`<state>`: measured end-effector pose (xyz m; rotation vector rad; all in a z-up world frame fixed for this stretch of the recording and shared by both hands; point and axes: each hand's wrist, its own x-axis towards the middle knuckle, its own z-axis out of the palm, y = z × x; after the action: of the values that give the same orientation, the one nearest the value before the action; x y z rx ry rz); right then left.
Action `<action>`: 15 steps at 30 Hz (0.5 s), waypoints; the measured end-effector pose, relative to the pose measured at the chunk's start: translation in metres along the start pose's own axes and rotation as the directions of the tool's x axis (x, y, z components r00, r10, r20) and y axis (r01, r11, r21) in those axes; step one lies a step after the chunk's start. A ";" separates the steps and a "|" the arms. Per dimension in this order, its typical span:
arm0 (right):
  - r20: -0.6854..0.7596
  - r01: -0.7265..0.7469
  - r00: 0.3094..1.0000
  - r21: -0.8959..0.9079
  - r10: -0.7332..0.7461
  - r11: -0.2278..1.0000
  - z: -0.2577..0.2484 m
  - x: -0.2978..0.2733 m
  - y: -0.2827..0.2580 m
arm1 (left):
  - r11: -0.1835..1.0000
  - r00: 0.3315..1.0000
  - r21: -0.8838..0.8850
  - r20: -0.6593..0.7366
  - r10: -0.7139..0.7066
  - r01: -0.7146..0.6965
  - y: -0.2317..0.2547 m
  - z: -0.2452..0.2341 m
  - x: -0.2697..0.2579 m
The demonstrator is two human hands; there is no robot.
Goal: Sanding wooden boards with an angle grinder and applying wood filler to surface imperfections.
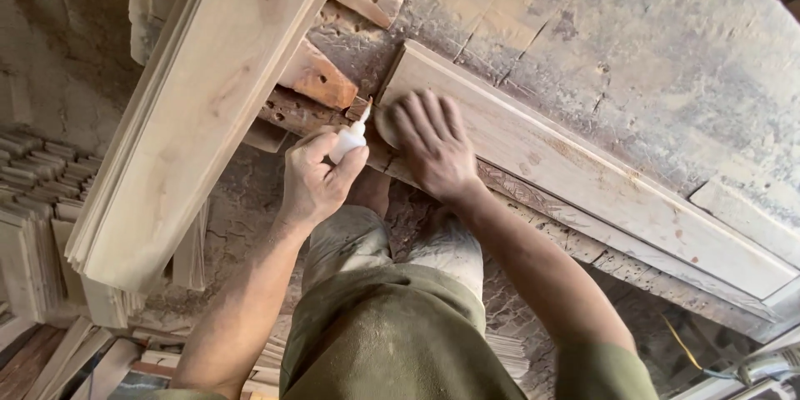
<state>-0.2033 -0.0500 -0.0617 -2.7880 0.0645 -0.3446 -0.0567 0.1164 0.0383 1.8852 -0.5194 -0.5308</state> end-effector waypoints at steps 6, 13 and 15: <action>-0.084 0.034 0.996 0.045 -0.030 0.998 -0.017 -0.016 0.017 | 0.998 0.999 0.060 0.025 -0.028 0.026 -0.004 0.013 -0.004; 0.007 -0.003 1.000 -0.180 0.005 0.984 -0.061 -0.156 0.094 | 0.971 0.972 0.180 0.143 -0.186 0.160 -0.011 0.042 -0.014; -0.024 -0.044 0.999 -0.170 0.040 0.985 -0.057 -0.165 0.098 | 0.966 0.963 0.184 0.162 -0.214 0.183 -0.001 0.048 -0.011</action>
<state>-0.3778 -0.1464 -0.0795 -2.9469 0.1645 -0.3728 -0.0931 0.0876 0.0227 2.0748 -0.5078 -0.8197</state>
